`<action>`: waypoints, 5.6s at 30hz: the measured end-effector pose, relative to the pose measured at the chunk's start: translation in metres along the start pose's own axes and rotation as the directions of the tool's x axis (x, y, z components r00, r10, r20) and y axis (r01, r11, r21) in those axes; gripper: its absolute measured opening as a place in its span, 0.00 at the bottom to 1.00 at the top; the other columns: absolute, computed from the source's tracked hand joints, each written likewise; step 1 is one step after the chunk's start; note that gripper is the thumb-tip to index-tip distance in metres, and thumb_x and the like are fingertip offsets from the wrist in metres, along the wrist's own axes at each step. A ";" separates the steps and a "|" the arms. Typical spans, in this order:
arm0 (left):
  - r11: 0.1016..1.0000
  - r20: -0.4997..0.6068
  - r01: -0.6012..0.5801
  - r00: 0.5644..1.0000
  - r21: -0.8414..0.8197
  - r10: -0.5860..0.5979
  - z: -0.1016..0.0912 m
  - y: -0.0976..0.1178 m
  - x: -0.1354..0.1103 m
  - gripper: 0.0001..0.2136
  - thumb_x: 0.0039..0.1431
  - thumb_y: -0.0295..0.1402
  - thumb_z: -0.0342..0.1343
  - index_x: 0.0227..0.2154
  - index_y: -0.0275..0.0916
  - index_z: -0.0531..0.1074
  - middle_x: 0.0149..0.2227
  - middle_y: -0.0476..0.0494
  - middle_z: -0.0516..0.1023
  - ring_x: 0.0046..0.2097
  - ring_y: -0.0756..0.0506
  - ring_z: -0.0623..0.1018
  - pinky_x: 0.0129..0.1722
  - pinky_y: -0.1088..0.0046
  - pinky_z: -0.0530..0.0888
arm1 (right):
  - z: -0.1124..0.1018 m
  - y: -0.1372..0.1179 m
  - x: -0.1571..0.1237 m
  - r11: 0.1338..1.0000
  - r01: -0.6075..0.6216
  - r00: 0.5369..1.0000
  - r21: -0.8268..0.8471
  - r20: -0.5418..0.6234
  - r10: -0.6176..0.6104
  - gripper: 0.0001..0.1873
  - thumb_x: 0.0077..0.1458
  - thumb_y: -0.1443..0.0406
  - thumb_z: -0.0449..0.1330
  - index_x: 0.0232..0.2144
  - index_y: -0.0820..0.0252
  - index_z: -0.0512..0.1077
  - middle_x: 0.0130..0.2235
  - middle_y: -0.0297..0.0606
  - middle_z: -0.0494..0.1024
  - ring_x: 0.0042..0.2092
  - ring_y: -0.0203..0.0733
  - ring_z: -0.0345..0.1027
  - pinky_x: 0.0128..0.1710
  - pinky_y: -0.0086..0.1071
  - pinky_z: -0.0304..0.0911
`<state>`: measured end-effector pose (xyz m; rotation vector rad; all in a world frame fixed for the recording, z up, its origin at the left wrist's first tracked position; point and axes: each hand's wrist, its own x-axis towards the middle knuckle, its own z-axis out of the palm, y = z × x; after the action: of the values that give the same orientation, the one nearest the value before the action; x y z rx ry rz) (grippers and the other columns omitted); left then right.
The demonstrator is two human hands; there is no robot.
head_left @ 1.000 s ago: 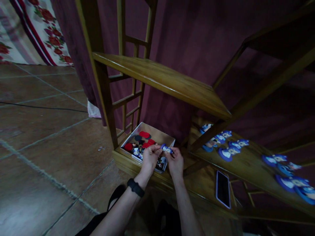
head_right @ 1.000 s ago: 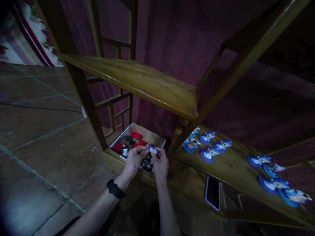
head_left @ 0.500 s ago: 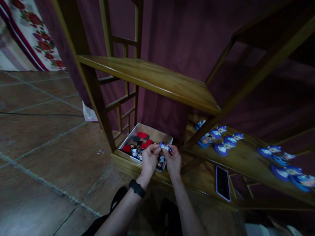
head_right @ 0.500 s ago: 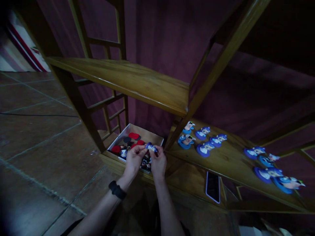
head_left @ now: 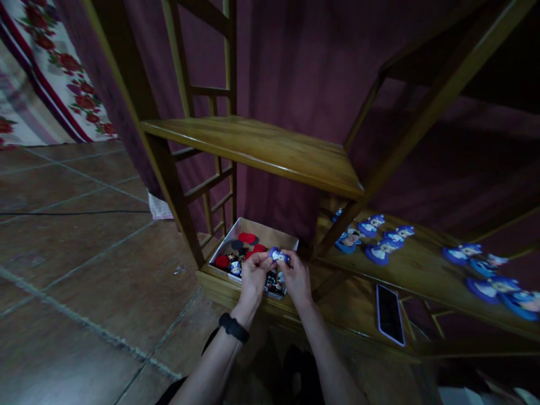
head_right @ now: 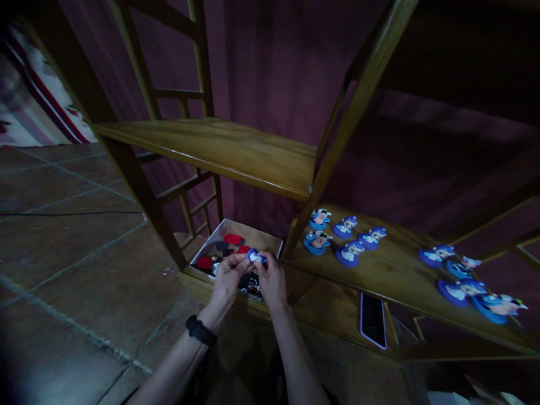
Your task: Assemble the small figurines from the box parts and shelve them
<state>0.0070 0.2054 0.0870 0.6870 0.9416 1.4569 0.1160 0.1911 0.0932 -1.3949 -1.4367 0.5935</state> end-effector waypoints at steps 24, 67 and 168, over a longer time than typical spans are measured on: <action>0.932 0.018 0.302 0.952 -0.201 -0.305 -0.003 0.006 0.008 0.08 0.47 0.17 0.55 0.30 0.33 0.69 0.26 0.44 0.77 0.27 0.49 0.77 0.32 0.72 0.76 | 0.009 0.012 0.010 0.994 -0.031 0.996 0.104 0.092 0.021 0.14 0.48 0.61 0.57 0.39 0.54 0.68 0.39 0.35 0.75 0.41 0.41 0.68 0.44 0.35 0.62; 0.888 0.047 0.377 0.925 -0.264 -0.378 -0.004 -0.005 0.013 0.03 0.51 0.22 0.56 0.25 0.32 0.71 0.22 0.46 0.73 0.21 0.54 0.71 0.20 0.83 0.70 | 0.022 0.014 0.003 0.794 -0.367 0.922 0.486 0.075 0.380 0.14 0.41 0.58 0.60 0.31 0.59 0.76 0.30 0.34 0.79 0.33 0.39 0.71 0.35 0.31 0.65; 0.920 0.182 0.140 0.959 0.366 -0.218 0.002 0.000 0.011 0.05 0.49 0.29 0.57 0.28 0.32 0.73 0.23 0.47 0.76 0.25 0.49 0.76 0.26 0.75 0.74 | -0.007 0.028 0.012 0.972 -0.235 0.958 0.012 0.174 0.229 0.17 0.49 0.56 0.54 0.24 0.63 0.75 0.22 0.32 0.75 0.27 0.35 0.67 0.27 0.25 0.61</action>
<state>0.0073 0.2162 0.0870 0.9748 1.0704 1.0340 0.1365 0.2065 0.0757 -1.5282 -1.3990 0.9031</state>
